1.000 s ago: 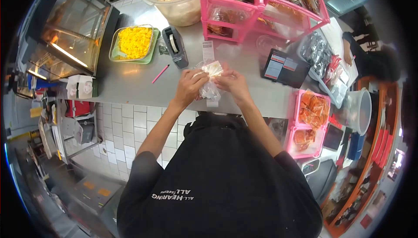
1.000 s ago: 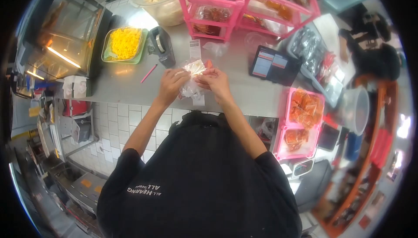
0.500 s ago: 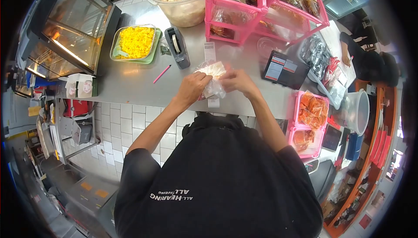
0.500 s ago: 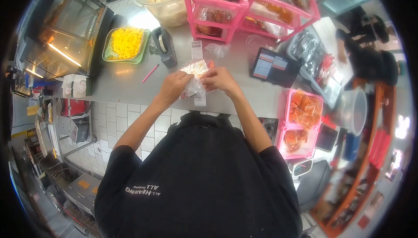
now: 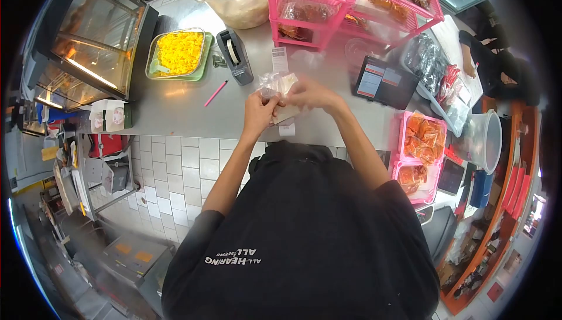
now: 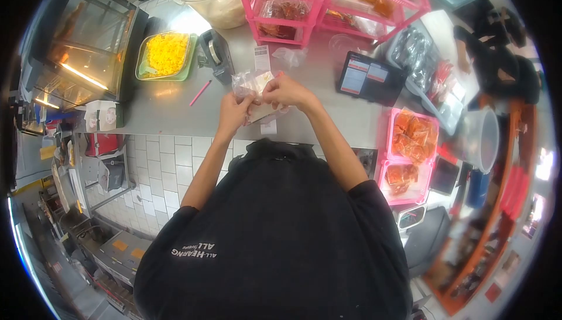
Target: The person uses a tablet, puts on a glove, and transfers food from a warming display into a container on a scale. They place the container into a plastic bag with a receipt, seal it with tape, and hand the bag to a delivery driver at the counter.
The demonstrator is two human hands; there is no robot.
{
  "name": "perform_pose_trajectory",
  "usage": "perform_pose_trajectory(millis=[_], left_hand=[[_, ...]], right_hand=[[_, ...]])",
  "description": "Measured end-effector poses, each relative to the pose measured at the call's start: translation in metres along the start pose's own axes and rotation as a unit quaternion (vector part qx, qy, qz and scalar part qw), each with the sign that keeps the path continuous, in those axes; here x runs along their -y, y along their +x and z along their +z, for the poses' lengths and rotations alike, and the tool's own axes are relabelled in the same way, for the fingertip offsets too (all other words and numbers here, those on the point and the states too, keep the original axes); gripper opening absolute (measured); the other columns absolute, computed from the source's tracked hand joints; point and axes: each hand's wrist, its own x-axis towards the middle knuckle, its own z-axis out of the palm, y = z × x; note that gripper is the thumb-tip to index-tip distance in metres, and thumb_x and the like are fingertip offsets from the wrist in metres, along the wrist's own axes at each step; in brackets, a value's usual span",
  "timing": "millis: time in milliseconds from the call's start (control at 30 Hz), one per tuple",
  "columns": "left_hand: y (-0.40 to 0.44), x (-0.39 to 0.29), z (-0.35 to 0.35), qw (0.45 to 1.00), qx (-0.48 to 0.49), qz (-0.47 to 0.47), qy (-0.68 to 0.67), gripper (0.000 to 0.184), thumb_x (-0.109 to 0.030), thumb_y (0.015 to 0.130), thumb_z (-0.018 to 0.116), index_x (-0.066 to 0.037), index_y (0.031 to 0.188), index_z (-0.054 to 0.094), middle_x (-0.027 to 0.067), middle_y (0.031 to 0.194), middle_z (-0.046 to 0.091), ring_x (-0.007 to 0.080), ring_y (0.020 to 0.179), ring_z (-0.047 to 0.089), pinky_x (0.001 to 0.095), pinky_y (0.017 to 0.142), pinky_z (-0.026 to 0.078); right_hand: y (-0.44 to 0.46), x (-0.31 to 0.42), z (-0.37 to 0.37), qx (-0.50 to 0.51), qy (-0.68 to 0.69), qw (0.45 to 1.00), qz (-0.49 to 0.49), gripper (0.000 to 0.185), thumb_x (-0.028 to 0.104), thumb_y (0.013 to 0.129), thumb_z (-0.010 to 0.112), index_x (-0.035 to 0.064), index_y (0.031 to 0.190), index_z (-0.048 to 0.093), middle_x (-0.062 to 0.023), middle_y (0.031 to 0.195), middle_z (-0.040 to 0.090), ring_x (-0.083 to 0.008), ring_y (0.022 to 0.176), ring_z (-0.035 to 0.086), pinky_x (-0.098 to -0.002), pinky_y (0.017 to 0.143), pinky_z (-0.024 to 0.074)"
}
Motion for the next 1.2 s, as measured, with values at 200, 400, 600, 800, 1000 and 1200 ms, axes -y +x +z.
perform_pose_trajectory(millis=[200, 400, 600, 800, 1000, 1200], left_hand=[[0.004, 0.012, 0.003, 0.998, -0.037, 0.036, -0.026, 0.020, -0.016, 0.091, 0.062, 0.002, 0.082, 0.067, 0.0072, 0.065, 0.068, 0.0058, 0.045, 0.048, 0.0267, 0.041, 0.037], [0.003, 0.014, -0.007, 0.999, 0.010, -0.002, -0.043, 0.018, -0.014, 0.090, 0.063, 0.002, 0.083, 0.068, 0.0042, 0.059, 0.061, 0.0054, 0.045, 0.047, 0.0258, 0.041, 0.034], [-0.003, 0.006, -0.013, 0.995, 0.066, 0.032, -0.060, 0.010, -0.008, 0.087, 0.067, 0.002, 0.087, 0.067, 0.0020, 0.055, 0.056, 0.0055, 0.044, 0.046, 0.0238, 0.040, 0.033], [0.006, 0.013, -0.014, 0.997, 0.072, 0.021, -0.032, 0.009, -0.007, 0.088, 0.068, 0.003, 0.089, 0.068, 0.0014, 0.053, 0.054, 0.0066, 0.040, 0.046, 0.0246, 0.039, 0.033], [0.009, -0.002, -0.016, 0.990, 0.103, -0.045, -0.083, 0.013, -0.009, 0.090, 0.066, 0.003, 0.087, 0.068, 0.0033, 0.055, 0.059, 0.0069, 0.039, 0.047, 0.0239, 0.038, 0.037], [0.014, 0.013, -0.013, 0.985, 0.089, -0.053, -0.139, 0.018, -0.013, 0.093, 0.065, 0.005, 0.090, 0.068, 0.0088, 0.070, 0.068, 0.0062, 0.043, 0.050, 0.0221, 0.036, 0.037]], right_hand=[[0.003, -0.005, 0.002, -0.017, 0.178, 0.984, 0.022, 0.022, 0.023, 0.082, 0.066, 0.0065, 0.096, 0.063, -0.0046, 0.084, 0.070, -0.0084, 0.068, 0.064, -0.0214, 0.051, 0.0372], [0.002, -0.001, 0.005, -0.020, 0.203, 0.979, 0.028, 0.022, 0.025, 0.084, 0.066, 0.0075, 0.097, 0.062, -0.0078, 0.088, 0.072, -0.0092, 0.071, 0.065, -0.0205, 0.050, 0.0334], [0.009, -0.004, 0.007, -0.031, 0.202, 0.979, 0.019, 0.026, 0.027, 0.087, 0.064, 0.0068, 0.103, 0.060, -0.0068, 0.089, 0.070, -0.0107, 0.073, 0.067, -0.0212, 0.050, 0.0329], [0.004, -0.001, 0.007, -0.048, 0.195, 0.979, 0.020, 0.025, 0.027, 0.087, 0.065, 0.0072, 0.102, 0.061, -0.0037, 0.086, 0.068, -0.0098, 0.072, 0.065, -0.0221, 0.050, 0.0336], [0.007, -0.011, 0.004, -0.026, 0.191, 0.981, 0.005, 0.021, 0.024, 0.082, 0.067, 0.0072, 0.093, 0.062, -0.0041, 0.085, 0.068, -0.0079, 0.067, 0.058, -0.0214, 0.050, 0.0340], [0.006, -0.011, 0.003, -0.011, 0.246, 0.969, 0.014, 0.014, 0.016, 0.086, 0.064, 0.0036, 0.090, 0.064, -0.0082, 0.086, 0.071, -0.0080, 0.067, 0.062, -0.0194, 0.046, 0.0331]])
